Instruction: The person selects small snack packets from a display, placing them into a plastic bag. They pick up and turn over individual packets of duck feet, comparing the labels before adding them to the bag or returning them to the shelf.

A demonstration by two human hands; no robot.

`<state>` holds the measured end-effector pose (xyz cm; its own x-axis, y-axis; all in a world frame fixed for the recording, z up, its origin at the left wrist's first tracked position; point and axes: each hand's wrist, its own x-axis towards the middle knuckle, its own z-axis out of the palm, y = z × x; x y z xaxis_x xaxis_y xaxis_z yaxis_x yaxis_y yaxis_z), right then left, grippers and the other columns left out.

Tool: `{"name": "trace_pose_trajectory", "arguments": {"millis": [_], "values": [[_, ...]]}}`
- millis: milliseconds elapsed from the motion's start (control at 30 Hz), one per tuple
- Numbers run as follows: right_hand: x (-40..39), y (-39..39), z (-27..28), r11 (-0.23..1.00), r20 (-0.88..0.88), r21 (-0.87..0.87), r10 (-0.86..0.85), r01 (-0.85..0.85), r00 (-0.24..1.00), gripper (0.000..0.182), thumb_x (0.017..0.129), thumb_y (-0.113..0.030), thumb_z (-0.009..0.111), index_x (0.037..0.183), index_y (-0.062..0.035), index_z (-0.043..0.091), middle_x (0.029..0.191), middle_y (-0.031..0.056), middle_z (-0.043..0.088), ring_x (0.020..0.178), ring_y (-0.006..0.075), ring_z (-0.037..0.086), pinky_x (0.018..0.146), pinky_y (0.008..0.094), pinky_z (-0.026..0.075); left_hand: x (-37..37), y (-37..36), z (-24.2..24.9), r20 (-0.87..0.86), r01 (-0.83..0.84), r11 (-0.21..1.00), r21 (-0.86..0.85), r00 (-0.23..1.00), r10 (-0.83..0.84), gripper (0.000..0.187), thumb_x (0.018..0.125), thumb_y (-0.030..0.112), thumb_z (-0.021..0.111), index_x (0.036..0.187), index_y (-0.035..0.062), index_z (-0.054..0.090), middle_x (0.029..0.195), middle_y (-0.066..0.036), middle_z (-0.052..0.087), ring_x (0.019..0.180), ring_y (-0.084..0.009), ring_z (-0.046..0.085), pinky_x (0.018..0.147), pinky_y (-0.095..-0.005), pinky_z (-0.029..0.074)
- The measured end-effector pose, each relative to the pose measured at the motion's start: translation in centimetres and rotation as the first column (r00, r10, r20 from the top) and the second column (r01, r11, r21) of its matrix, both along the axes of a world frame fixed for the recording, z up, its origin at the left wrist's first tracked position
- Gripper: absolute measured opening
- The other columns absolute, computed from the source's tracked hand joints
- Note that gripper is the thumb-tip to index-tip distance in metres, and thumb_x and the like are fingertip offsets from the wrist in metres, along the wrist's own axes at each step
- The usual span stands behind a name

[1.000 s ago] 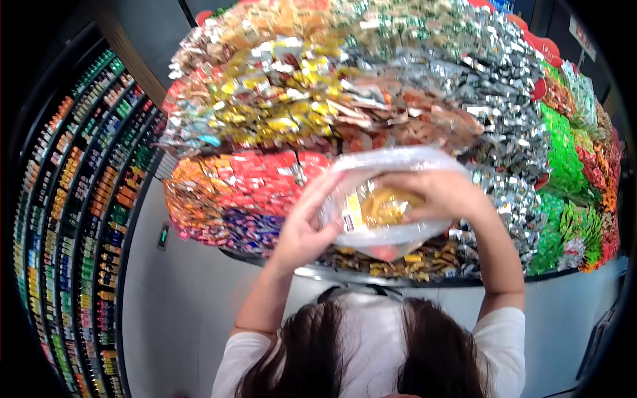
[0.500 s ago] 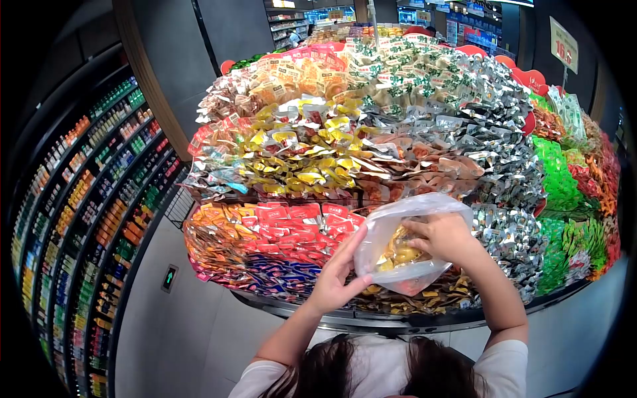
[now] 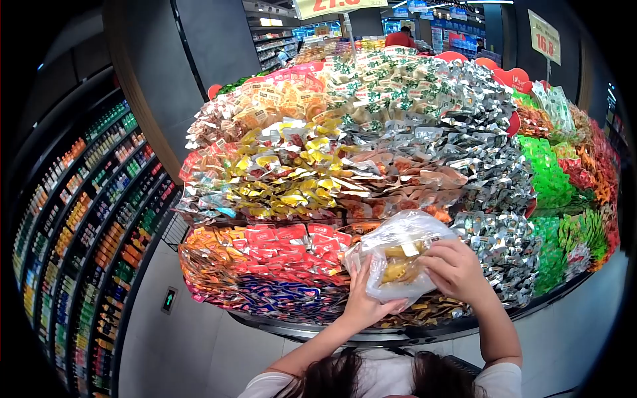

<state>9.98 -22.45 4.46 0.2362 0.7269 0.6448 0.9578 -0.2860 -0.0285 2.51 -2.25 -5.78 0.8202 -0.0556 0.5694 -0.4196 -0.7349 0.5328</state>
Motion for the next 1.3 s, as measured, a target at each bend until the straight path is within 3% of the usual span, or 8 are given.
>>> {"name": "trace_pose_trajectory", "arguments": {"millis": [133, 233, 333, 467, 533, 733, 800, 1300], "values": [[1.8, -6.4, -0.2, 0.929, -0.033, 0.041, -0.366, 0.367, 0.93, 0.037, 0.07, -0.014, 0.066, 0.105, -0.0078, 0.058, 0.112, 0.0117, 0.052, 0.109, 0.0329, 0.045, 0.092, 0.0467, 0.036, 1.6, -1.6, -1.9, 0.074, -0.118, 0.99, 0.077, 0.991, 0.112, 0.086, 0.061, 0.044, 0.076, 0.126, -0.0013, 0.041, 0.13, -0.024, 0.035, 0.127, -0.0363, 0.026, 0.105, -0.0532, 0.006], [4.4, -11.4, -1.7, 0.778, -0.064, -0.086, -0.627, 0.622, 0.776, 0.055, 0.073, -0.03, 0.065, 0.122, -0.0117, 0.048, 0.133, 0.0146, 0.036, 0.123, 0.0386, 0.031, 0.102, 0.053, 0.021, 2.8, -3.3, -2.5, 0.078, -0.104, 0.984, -0.142, 0.99, 0.116, 0.088, 0.061, 0.043, 0.076, 0.127, -0.0012, 0.038, 0.129, -0.021, 0.037, 0.125, -0.0349, 0.031, 0.107, -0.0503, 0.004], [6.9, -15.2, -4.8, 0.762, -0.178, -0.173, -0.648, 0.625, 0.741, 0.062, 0.073, -0.039, 0.064, 0.126, -0.0123, 0.045, 0.135, 0.0158, 0.034, 0.122, 0.04, 0.032, 0.102, 0.053, 0.022, 3.4, -4.9, -1.9, 0.131, 0.018, 0.853, -0.522, 0.989, 0.06, 0.084, 0.063, 0.023, 0.078, 0.128, -0.0078, 0.034, 0.125, -0.019, 0.042, 0.119, -0.0276, 0.039, 0.105, -0.0385, 0.02], [8.6, -16.7, -9.1, 0.807, -0.285, -0.198, -0.59, 0.556, 0.755, 0.065, 0.074, -0.046, 0.062, 0.127, -0.0129, 0.044, 0.131, 0.0179, 0.039, 0.12, 0.0396, 0.035, 0.099, 0.0503, 0.026, 3.5, -4.7, -2.5, 0.16, -0.208, 0.958, -0.197, 0.957, 0.241, 0.078, 0.066, 0.017, 0.074, 0.129, -0.0056, 0.034, 0.126, -0.019, 0.042, 0.121, -0.0295, 0.036, 0.103, -0.0405, 0.024], [8.9, -17.1, -8.9, 0.82, -0.276, -0.162, -0.572, 0.55, 0.772, 0.061, 0.076, -0.043, 0.061, 0.126, -0.0129, 0.046, 0.128, 0.0174, 0.042, 0.119, 0.039, 0.037, 0.098, 0.0496, 0.029, 4.1, -5.2, -3.5, 0.182, -0.155, 0.908, -0.389, 0.953, 0.241, 0.077, 0.067, 0.021, 0.072, 0.129, -0.0047, 0.035, 0.132, -0.018, 0.036, 0.124, -0.0313, 0.034, 0.105, -0.0408, 0.021], [9.8, -17.1, -9.8, 0.817, -0.287, -0.09, -0.568, 0.569, 0.771, 0.051, 0.078, -0.038, 0.061, 0.12, -0.0124, 0.051, 0.124, 0.0183, 0.044, 0.117, 0.0403, 0.038, 0.096, 0.0537, 0.029, 3.5, -5.5, -4.6, 0.069, -0.312, 0.89, -0.333, 0.933, 0.353, 0.075, 0.073, 0.033, 0.067, 0.13, -0.0042, 0.034, 0.132, -0.02, 0.034, 0.126, -0.0316, 0.03, 0.103, -0.0432, 0.024], [9.9, -17.4, -9.5, 0.823, -0.322, -0.106, -0.56, 0.558, 0.764, 0.049, 0.078, -0.036, 0.061, 0.121, -0.0128, 0.051, 0.125, 0.0184, 0.043, 0.118, 0.0401, 0.037, 0.098, 0.0531, 0.029, 3.4, -4.4, -6.1, 0.189, -0.458, 0.886, -0.066, 0.867, 0.462, 0.078, 0.073, 0.04, 0.066, 0.13, -0.0035, 0.035, 0.131, -0.019, 0.035, 0.123, -0.032, 0.031, 0.101, -0.0444, 0.025], [11.2, -18.4, -10.1, 0.873, -0.409, 0.059, -0.421, 0.484, 0.809, 0.042, 0.077, -0.032, 0.063, 0.113, -0.0118, 0.057, 0.122, 0.0166, 0.045, 0.116, 0.0375, 0.039, 0.094, 0.0471, 0.034, 4.4, -4.7, -6.1, 0.143, -0.489, 0.843, -0.224, 0.839, 0.525, 0.08, 0.069, 0.051, 0.066, 0.123, -0.0046, 0.044, 0.116, -0.013, 0.045, 0.1, -0.0259, 0.047, 0.087, -0.0395, 0.039]]}}
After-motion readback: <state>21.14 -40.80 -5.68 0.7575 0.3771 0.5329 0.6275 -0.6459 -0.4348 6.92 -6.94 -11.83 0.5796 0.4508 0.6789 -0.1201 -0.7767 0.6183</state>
